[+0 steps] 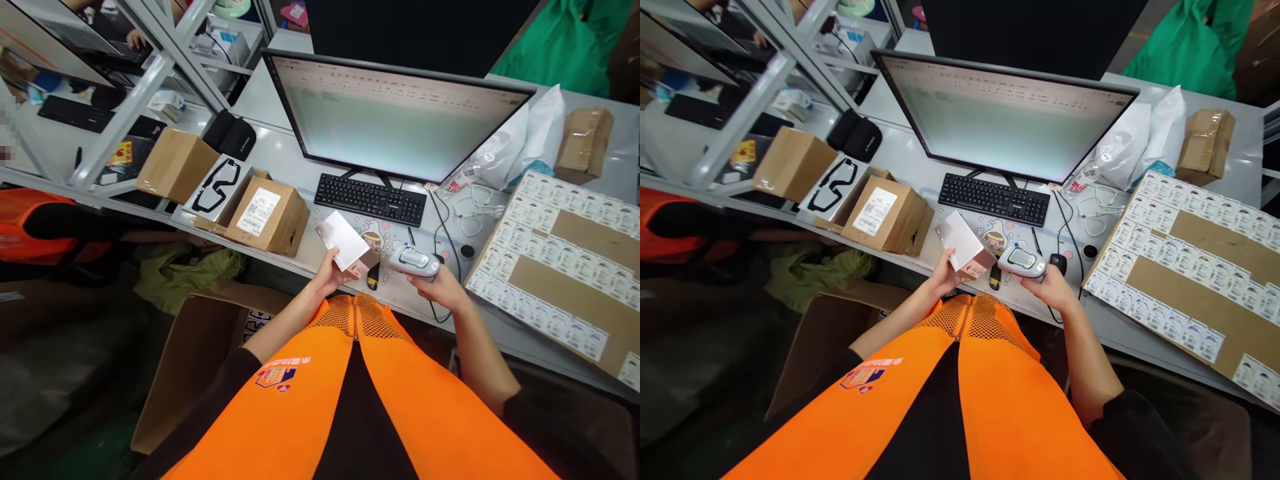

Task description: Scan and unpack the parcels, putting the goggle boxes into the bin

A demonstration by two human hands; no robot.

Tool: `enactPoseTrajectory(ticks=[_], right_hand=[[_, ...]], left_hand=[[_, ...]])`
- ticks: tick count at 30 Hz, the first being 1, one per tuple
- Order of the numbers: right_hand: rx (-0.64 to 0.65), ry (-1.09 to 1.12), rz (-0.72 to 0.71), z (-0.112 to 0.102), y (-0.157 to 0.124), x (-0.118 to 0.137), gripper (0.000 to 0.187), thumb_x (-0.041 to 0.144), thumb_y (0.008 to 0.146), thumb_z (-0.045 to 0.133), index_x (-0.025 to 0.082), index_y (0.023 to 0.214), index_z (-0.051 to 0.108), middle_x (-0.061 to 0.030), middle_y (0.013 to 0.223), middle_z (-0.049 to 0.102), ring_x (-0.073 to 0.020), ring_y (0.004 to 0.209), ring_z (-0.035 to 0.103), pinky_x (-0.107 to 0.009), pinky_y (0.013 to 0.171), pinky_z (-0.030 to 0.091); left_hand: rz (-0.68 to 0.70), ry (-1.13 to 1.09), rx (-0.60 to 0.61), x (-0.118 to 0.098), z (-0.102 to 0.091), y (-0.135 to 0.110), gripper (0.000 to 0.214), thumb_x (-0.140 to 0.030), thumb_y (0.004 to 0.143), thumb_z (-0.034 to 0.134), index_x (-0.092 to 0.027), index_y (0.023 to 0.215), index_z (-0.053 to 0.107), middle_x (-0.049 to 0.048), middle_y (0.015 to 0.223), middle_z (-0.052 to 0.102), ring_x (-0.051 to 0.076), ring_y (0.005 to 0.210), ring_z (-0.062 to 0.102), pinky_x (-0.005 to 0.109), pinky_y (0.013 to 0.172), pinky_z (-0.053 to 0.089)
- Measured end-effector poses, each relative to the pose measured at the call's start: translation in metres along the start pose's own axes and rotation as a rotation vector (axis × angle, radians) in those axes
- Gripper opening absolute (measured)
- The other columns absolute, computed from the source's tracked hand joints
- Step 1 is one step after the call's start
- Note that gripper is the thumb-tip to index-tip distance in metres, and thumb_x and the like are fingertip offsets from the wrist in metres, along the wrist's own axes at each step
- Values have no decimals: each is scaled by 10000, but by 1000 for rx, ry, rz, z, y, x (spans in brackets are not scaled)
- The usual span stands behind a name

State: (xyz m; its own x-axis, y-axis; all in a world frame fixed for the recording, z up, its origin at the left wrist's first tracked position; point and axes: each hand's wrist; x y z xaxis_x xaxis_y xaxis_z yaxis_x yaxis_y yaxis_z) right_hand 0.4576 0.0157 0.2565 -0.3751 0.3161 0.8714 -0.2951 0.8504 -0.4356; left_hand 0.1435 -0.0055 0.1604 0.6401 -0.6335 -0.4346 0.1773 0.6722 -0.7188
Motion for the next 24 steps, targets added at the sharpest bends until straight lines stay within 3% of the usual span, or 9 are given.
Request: enactPoseTrajectory(ticks=[3, 5, 11, 17, 24], right_hand=[[-19, -103, -94, 21, -13, -9, 469, 451, 787, 836, 197, 1181, 826, -110, 1106, 837, -341, 1069, 778, -456, 955, 640], [-13, -171, -82, 34, -19, -16, 486, 458, 819, 805, 197, 1229, 812, -116, 1191, 836, -373, 1157, 771, -491, 1032, 612], [-42, -257, -62, 61, -25, -30, 557, 499, 846, 764, 197, 1313, 774, -126, 1140, 844, -375, 1092, 788, -454, 943, 610], [-50, -350, -38, 61, -20, -35, 464, 480, 844, 746, 212, 1221, 790, -114, 1052, 840, -359, 1005, 782, -420, 867, 595], [-25, -369, -65, 62, -9, -36, 487, 534, 881, 697, 224, 1253, 746, -118, 1096, 829, -370, 1036, 769, -432, 875, 585]], left_hand=[[-21, -27, -46, -4, 9, 8, 682, -698, 940, 682, -168, 1369, 678, 161, 1140, 818, 329, 972, 789, 495, 897, 656], [0, -24, -78, -6, 10, 10, 668, -683, 946, 694, -160, 1361, 681, 169, 1170, 812, 318, 984, 784, 476, 896, 657], [40, -15, -57, -5, 5, 11, 668, -682, 948, 701, -171, 1378, 669, 165, 1172, 807, 305, 980, 769, 487, 942, 647], [36, -62, -85, -11, 2, 8, 608, -678, 949, 697, -185, 1304, 688, 139, 1100, 809, 294, 951, 772, 505, 960, 648], [29, -84, -91, -17, 3, -1, 531, -639, 948, 686, -170, 1197, 704, 131, 1032, 804, 277, 866, 767, 438, 828, 661]])
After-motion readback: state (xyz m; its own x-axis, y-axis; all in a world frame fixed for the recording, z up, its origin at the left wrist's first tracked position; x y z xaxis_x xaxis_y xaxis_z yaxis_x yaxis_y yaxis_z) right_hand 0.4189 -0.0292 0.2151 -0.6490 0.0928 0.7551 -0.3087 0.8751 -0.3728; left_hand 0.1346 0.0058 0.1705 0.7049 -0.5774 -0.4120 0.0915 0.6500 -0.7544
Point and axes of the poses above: each hand's wrist, its own y-axis towards the middle knuckle, its own z-axis out of the palm, x = y × z
